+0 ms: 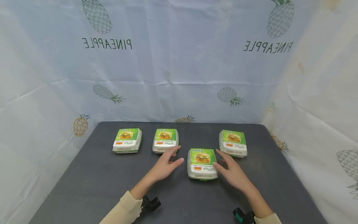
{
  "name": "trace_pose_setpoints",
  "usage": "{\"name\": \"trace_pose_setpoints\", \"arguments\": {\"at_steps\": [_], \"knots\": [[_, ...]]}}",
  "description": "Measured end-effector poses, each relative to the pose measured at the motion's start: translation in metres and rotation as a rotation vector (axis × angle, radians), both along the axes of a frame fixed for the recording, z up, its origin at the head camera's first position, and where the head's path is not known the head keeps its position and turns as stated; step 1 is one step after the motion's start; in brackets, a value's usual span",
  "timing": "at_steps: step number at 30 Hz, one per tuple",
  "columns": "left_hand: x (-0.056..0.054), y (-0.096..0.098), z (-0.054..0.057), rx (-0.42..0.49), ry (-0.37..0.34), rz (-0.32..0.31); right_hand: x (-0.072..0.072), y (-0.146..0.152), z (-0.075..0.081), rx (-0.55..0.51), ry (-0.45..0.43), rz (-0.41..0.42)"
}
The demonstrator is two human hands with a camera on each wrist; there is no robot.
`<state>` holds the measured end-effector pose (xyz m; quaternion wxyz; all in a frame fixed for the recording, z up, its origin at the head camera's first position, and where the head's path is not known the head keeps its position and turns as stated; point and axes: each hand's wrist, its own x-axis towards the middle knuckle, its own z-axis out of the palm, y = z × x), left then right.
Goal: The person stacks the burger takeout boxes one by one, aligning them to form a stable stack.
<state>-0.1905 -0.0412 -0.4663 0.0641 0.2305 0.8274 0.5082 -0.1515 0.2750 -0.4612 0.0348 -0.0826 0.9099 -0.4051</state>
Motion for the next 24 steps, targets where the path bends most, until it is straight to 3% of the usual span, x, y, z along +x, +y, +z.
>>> {"name": "trace_pose_setpoints", "arguments": {"at_steps": [10, 16, 24], "knots": [[-0.005, 0.026, -0.011, -0.023, -0.117, -0.072, -0.009, -0.001, -0.006, -0.082, -0.134, -0.010], [-0.008, 0.036, -0.020, -0.010, -0.124, -0.097, -0.013, 0.000, -0.012, -0.177, -0.165, 0.015], [-0.010, 0.045, -0.023, -0.031, -0.112, -0.097, -0.014, 0.000, -0.016, -0.244, -0.202, 0.032]]}}
